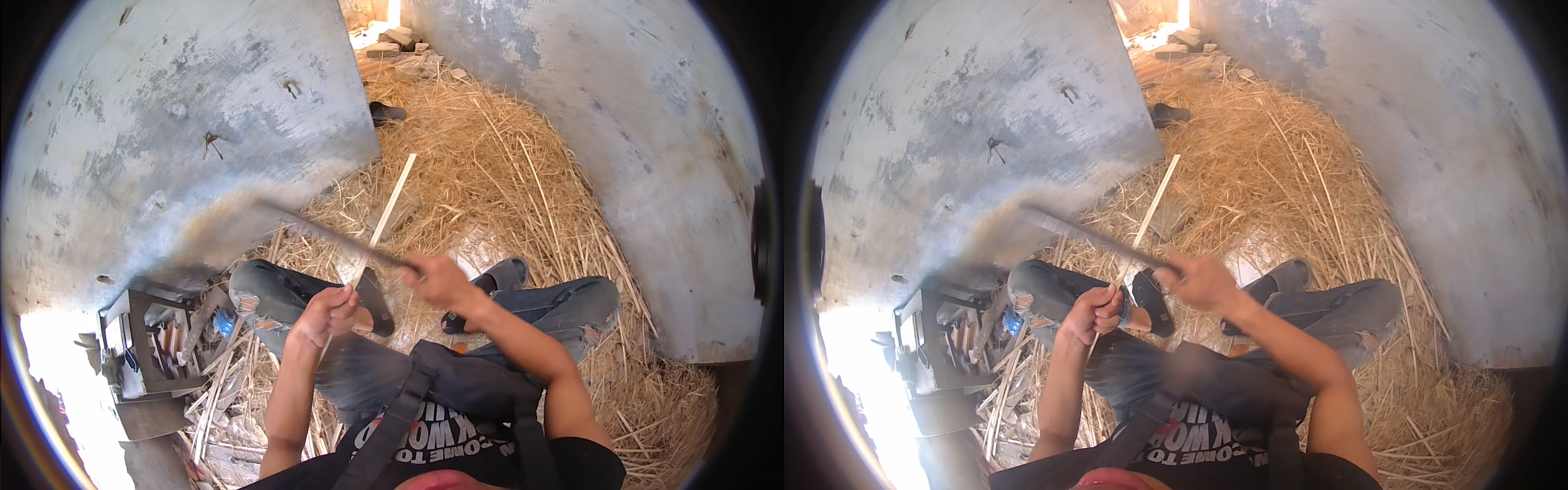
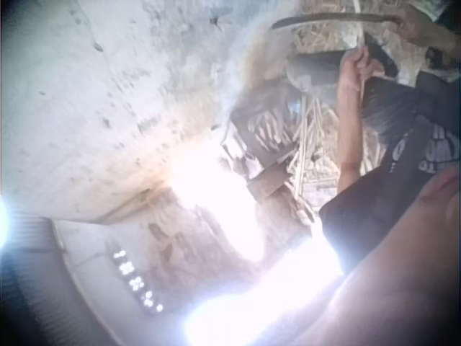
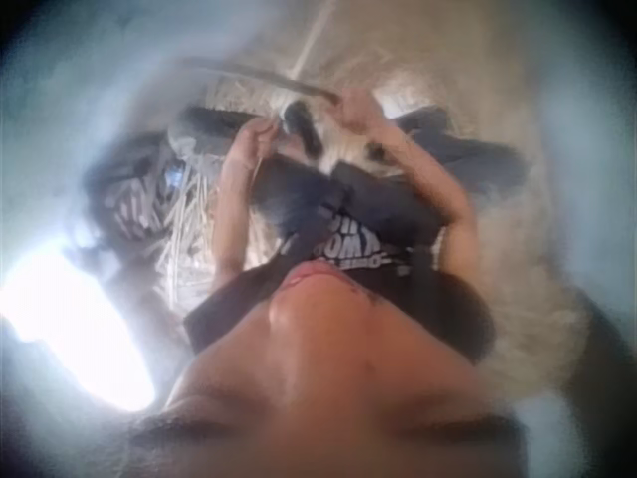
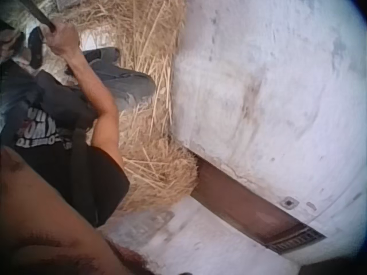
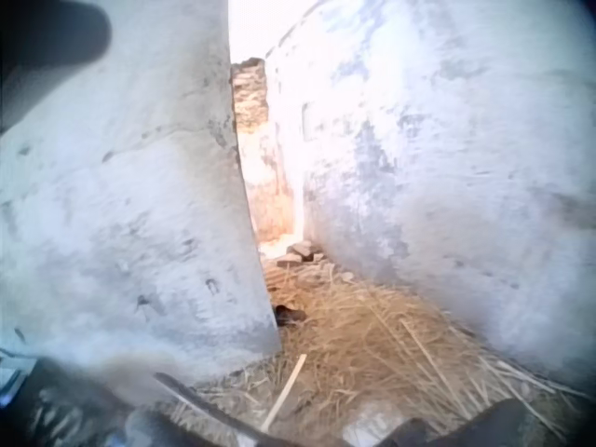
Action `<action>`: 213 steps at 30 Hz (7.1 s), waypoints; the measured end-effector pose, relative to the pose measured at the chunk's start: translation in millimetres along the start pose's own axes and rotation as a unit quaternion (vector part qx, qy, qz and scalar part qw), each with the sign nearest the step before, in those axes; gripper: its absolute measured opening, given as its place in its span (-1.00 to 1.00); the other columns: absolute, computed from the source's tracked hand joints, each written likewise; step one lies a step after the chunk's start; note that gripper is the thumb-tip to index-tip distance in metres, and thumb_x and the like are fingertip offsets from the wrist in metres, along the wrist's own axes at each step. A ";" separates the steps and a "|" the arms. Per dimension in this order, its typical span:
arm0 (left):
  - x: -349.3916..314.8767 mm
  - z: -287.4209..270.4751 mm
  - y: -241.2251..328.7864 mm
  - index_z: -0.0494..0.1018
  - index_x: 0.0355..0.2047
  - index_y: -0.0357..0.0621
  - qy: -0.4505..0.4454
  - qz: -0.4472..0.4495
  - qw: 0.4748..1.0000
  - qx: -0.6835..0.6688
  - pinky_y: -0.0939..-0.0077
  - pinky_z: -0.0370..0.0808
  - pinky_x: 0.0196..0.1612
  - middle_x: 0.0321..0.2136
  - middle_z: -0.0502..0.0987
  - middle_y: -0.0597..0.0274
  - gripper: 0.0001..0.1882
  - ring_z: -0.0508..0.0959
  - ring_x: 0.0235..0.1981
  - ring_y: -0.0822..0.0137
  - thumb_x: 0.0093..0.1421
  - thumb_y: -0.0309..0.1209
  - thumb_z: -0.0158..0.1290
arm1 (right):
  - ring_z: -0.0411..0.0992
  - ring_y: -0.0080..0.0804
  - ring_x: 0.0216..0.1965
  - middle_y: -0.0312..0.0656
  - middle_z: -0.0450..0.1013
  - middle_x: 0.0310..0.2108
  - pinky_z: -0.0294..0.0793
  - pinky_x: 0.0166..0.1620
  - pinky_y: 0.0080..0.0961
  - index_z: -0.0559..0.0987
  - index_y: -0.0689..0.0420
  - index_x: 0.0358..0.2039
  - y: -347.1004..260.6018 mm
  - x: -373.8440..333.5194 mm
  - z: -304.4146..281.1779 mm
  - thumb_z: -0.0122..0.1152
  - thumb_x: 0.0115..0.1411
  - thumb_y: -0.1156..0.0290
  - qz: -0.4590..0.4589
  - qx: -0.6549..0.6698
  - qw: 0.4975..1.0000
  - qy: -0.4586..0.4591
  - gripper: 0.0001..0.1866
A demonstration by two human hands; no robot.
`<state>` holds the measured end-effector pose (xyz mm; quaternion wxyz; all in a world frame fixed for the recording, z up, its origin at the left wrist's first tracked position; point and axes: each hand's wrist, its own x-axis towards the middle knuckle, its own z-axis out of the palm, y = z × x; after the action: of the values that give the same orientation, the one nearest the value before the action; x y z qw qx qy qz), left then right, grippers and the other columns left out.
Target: The person shaves thin layers off a bamboo strip using a small utility knife and then uses a machete to whittle down the end of another bamboo stick while sitting on the floor.
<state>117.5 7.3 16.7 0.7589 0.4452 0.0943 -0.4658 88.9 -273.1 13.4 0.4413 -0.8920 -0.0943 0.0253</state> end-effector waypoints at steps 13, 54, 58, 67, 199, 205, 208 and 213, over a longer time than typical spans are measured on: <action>-75.8 -32.2 -40.2 0.29 -0.47 -0.04 -0.025 -0.054 0.994 -0.091 0.64 -0.13 -0.78 -0.74 0.08 0.55 -0.66 -0.03 -0.80 0.64 0.48 -0.20 -0.12 | 0.46 0.03 -0.50 0.14 0.49 -0.54 0.42 -0.27 -0.07 0.62 0.30 -0.27 151.8 41.5 -35.1 -0.11 0.47 0.01 0.213 -0.003 0.922 0.323 -0.43; 9.0 48.6 -12.6 0.59 -0.16 -0.20 0.368 0.299 0.642 0.603 0.06 0.49 -0.33 -0.47 0.57 -0.19 -0.79 0.59 -0.37 -0.21 0.32 -0.34 0.10 | 0.59 -0.09 -0.41 0.08 0.55 -0.52 0.49 -0.32 -0.19 0.63 0.25 -0.17 27.3 2.7 -5.1 0.03 0.40 -0.05 0.100 0.062 0.991 0.059 -0.47; 33.2 52.3 -14.1 0.62 -0.11 -0.10 0.363 0.247 0.630 0.640 -0.03 0.51 -0.31 -0.51 0.58 -0.15 -0.74 0.60 -0.40 -0.21 0.30 -0.26 0.10 | 0.46 -0.05 -0.56 0.09 0.46 -0.59 0.41 -0.43 -0.19 0.57 0.24 -0.32 0.5 -12.7 35.1 0.06 0.39 -0.04 0.013 0.029 0.999 0.014 -0.49; -66.3 43.3 -42.6 0.60 -0.11 -0.28 0.349 0.317 0.671 0.572 0.38 0.44 -0.45 -0.62 0.56 0.11 -0.74 0.55 -0.59 0.37 0.36 -0.33 0.09 | 0.33 -0.28 -0.69 -0.28 0.33 -0.73 0.37 -0.53 -0.26 0.55 0.23 -0.44 192.1 29.4 -36.3 -0.03 0.44 -0.05 0.240 0.021 0.914 0.326 -0.43; 247.8 110.3 190.4 0.08 -0.73 0.00 0.211 0.660 0.713 -0.109 0.46 -0.01 -0.66 -0.79 0.11 0.41 -0.49 0.02 -0.76 0.52 0.40 -0.28 -0.08 | 0.39 -0.53 -0.72 -0.22 0.45 -0.52 0.33 -0.71 -0.50 0.39 0.34 0.15 110.4 87.4 -80.8 0.15 0.38 0.10 0.304 0.309 0.900 0.046 -0.43; 240.9 100.5 196.2 0.10 -0.70 -0.02 0.168 0.670 0.695 -0.199 0.48 -0.04 -0.67 -0.78 0.10 0.43 -0.52 0.00 -0.76 0.54 0.40 -0.29 -0.08 | 0.29 -0.53 -0.81 -0.31 0.27 -0.71 0.26 -0.75 -0.49 0.47 0.25 -0.32 77.1 59.9 44.0 -0.02 0.42 -0.14 0.299 0.368 0.877 0.075 -0.40; 239.7 89.4 199.0 0.10 -0.66 -0.03 0.186 0.675 0.685 -0.202 0.47 -0.05 -0.65 -0.76 0.09 0.40 -0.54 -0.03 -0.76 0.49 0.40 -0.25 -0.12 | 0.27 -0.51 -0.81 -0.33 0.22 -0.74 0.28 -0.74 -0.50 0.41 0.20 -0.38 78.1 69.9 16.4 -0.05 0.43 -0.12 0.287 0.296 0.909 0.059 -0.43; 228.5 87.8 197.4 0.12 -0.63 -0.04 0.183 0.675 0.685 -0.204 0.45 -0.07 -0.64 -0.77 0.08 0.38 -0.58 -0.07 -0.75 0.48 0.38 -0.22 -0.14 | 0.26 -0.60 -0.74 -0.33 0.23 -0.70 0.30 -0.68 -0.54 0.40 0.16 -0.35 8.1 99.4 -35.7 -0.04 0.46 0.00 0.071 0.381 0.887 0.252 -0.56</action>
<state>375.1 -168.7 56.7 0.9079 0.2986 -0.0018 0.2942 192.2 -286.9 32.5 0.7533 -0.6358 0.1004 -0.1349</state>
